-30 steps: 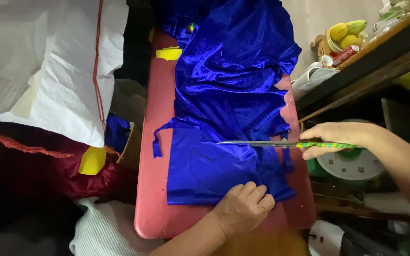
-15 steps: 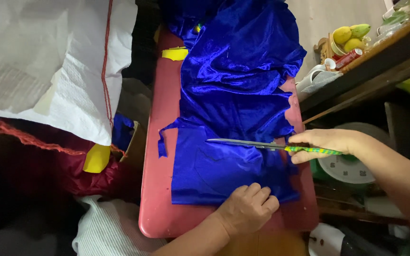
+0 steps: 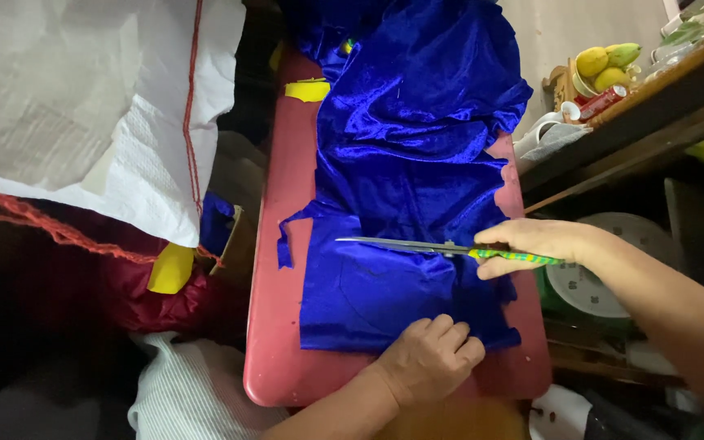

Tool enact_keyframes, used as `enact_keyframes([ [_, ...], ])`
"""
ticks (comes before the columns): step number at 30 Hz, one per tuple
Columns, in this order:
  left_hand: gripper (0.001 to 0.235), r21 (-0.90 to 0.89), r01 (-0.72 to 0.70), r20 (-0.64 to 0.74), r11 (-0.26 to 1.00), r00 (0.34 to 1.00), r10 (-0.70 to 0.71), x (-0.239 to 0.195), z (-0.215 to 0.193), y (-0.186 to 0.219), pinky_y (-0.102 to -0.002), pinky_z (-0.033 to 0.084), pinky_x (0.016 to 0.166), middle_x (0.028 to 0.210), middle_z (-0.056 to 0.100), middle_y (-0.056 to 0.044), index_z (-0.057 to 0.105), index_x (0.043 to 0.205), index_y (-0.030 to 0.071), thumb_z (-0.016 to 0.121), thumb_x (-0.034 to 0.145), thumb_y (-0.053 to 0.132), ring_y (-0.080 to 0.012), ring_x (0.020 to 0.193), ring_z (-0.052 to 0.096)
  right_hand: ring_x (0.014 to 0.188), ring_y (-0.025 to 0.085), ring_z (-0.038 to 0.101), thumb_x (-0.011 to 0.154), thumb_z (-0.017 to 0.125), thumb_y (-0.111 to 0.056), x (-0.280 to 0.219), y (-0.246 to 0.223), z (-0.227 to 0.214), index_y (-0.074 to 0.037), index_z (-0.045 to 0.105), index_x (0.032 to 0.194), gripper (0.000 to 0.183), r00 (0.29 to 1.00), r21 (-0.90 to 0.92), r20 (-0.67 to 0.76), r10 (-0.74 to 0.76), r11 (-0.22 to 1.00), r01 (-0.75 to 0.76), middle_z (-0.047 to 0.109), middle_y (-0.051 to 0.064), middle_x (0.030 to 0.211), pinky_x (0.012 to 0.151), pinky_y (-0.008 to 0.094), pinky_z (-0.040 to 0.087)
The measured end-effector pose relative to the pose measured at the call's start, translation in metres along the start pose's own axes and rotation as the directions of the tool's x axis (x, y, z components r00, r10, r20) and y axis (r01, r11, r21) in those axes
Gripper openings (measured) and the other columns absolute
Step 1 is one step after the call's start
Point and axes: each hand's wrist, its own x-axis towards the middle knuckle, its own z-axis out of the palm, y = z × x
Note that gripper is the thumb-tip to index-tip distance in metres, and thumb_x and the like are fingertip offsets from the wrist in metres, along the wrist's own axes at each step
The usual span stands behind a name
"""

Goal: The person cuts a piece of blue fabric using scissors on a pink table. They then use a marker to trace a bird-shaped paper pattern onto the fabric.

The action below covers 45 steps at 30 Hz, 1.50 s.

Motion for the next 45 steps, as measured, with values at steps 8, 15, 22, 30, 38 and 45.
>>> enact_keyframes([
  [8, 0.010, 0.018, 0.012, -0.034, 1.000, 0.999, -0.012, -0.002, 0.008, 0.001, -0.037, 0.037, 0.056, 0.076, 0.054, -0.003, 0.056, 0.083, 0.015, 0.060, 0.090, 0.008, -0.0247, 0.071, 0.050, 0.068, 0.010, 0.044, 0.092, 0.082, -0.041, 0.028, 0.018, 0.001, -0.018, 0.060, 0.085, 0.033, 0.992, -0.070, 0.001, -0.125, 0.990, 0.125, 0.051, -0.007, 0.074, 0.064, 0.028, 0.041],
  [15, 0.014, 0.032, 0.006, -0.042, 0.999, 0.999, -0.004, -0.003, 0.009, 0.000, -0.036, 0.035, 0.054, 0.073, 0.051, -0.003, 0.054, 0.080, 0.015, 0.059, 0.091, 0.007, -0.0243, 0.068, 0.049, 0.061, 0.011, 0.044, 0.091, 0.079, -0.052, 0.053, 0.013, 0.000, -0.018, 0.055, 0.073, 0.045, 0.983, -0.202, -0.024, -0.182, 0.964, 0.174, 0.046, -0.006, 0.065, 0.058, 0.030, 0.039],
  [22, 0.012, 0.025, 0.024, -0.065, 0.999, 0.998, -0.022, -0.002, 0.009, 0.000, -0.038, 0.036, 0.055, 0.075, 0.053, -0.004, 0.055, 0.080, 0.015, 0.060, 0.090, 0.011, -0.0258, 0.069, 0.051, 0.063, 0.015, 0.044, 0.088, 0.080, -0.054, 0.047, -0.029, -0.007, -0.018, 0.053, 0.077, 0.046, 0.995, -0.177, -0.041, -0.094, 0.980, 0.085, 0.046, -0.003, 0.068, 0.061, 0.033, 0.034],
  [30, 0.007, 0.015, 0.025, 0.060, 1.000, 0.998, -0.026, -0.008, 0.017, -0.001, -0.038, 0.044, 0.055, 0.080, 0.062, -0.005, 0.061, 0.087, 0.016, 0.059, 0.092, 0.019, -0.0267, 0.073, 0.059, 0.062, 0.015, 0.054, 0.071, 0.084, -0.065, 0.035, -0.046, -0.008, -0.026, 0.067, 0.075, 0.043, 0.975, -0.295, -0.221, -0.017, 0.954, -0.050, 0.058, -0.003, 0.061, 0.062, 0.034, 0.039],
  [38, 0.003, -0.002, -0.006, 0.023, 1.000, 1.000, 0.006, -0.010, 0.008, 0.004, -0.043, 0.044, 0.065, 0.084, 0.059, -0.006, 0.061, 0.091, 0.015, 0.063, 0.089, 0.017, -0.0307, 0.078, 0.056, 0.066, 0.009, 0.042, 0.093, 0.079, -0.028, -0.080, -0.079, 0.036, -0.015, 0.059, 0.086, 0.024, 0.872, 0.098, -0.478, -0.105, 0.980, 0.171, 0.047, -0.006, 0.072, 0.061, 0.028, 0.039],
  [45, 0.037, 0.037, 0.061, 0.054, 0.997, 0.997, -0.063, -0.101, -0.084, -0.017, -0.054, 0.047, 0.082, 0.131, 0.065, -0.022, 0.064, 0.125, 0.008, 0.059, 0.089, 0.015, -0.0395, 0.106, 0.062, 0.056, 0.023, 0.054, 0.091, 0.068, -0.024, -0.143, -0.060, 0.231, 0.007, 0.078, 0.116, 0.041, 0.828, 0.843, -0.497, 0.260, 0.371, 0.389, 0.062, 0.014, 0.067, 0.051, 0.033, 0.040],
])
